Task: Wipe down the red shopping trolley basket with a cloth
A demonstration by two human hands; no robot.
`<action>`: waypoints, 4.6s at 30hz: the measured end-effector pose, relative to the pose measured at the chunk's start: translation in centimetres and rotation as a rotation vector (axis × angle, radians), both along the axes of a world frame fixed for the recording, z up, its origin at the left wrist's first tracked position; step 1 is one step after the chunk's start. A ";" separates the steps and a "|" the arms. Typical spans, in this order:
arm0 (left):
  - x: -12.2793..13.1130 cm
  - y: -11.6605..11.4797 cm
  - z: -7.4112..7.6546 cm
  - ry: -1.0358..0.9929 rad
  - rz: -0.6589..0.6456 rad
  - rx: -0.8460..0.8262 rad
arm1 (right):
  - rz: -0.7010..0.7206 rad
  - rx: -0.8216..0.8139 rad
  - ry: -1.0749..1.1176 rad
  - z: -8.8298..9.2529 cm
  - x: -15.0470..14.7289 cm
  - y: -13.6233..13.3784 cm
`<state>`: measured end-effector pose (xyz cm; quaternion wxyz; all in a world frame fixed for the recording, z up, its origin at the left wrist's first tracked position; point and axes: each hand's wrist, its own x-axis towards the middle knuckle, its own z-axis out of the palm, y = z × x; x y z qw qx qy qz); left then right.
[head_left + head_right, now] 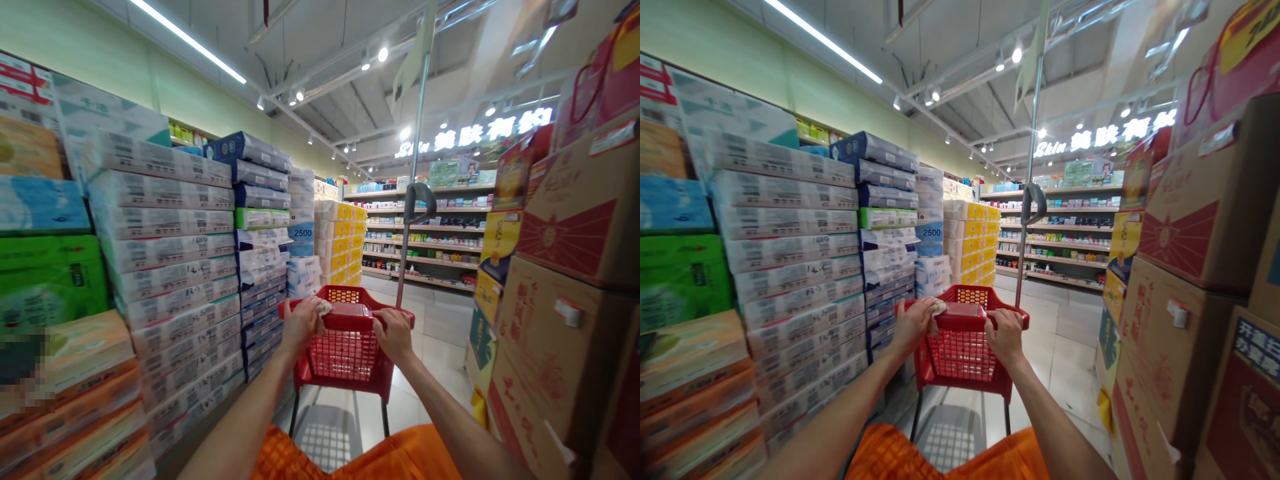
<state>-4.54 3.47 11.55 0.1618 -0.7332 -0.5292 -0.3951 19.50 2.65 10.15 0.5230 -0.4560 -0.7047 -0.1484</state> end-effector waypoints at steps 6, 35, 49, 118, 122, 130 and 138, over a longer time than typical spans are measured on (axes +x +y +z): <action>-1.6 0.4 0.0 -0.033 0.104 0.051 | -0.031 0.041 0.005 -0.3 0.5 0.0; -3.5 0.7 0.7 -0.233 0.027 0.104 | -0.050 -0.005 -0.007 0.0 -0.2 -0.8; -5.3 0.8 -0.8 -0.199 0.166 0.060 | -0.046 0.043 -0.044 -0.6 0.2 -0.4; 6.9 -1.1 3.5 -0.712 -0.516 -0.338 | 0.308 0.041 0.211 3.3 -6.1 -1.2; 2.1 0.6 2.0 -0.191 -0.053 -0.283 | 0.182 -0.057 0.037 3.5 -7.7 0.3; 0.8 0.2 0.5 0.183 0.085 -0.292 | 0.010 -0.036 -0.272 1.7 -2.6 0.0; 1.9 -0.4 -0.2 0.187 0.127 -0.170 | -0.123 -0.012 -0.025 0.5 3.0 0.0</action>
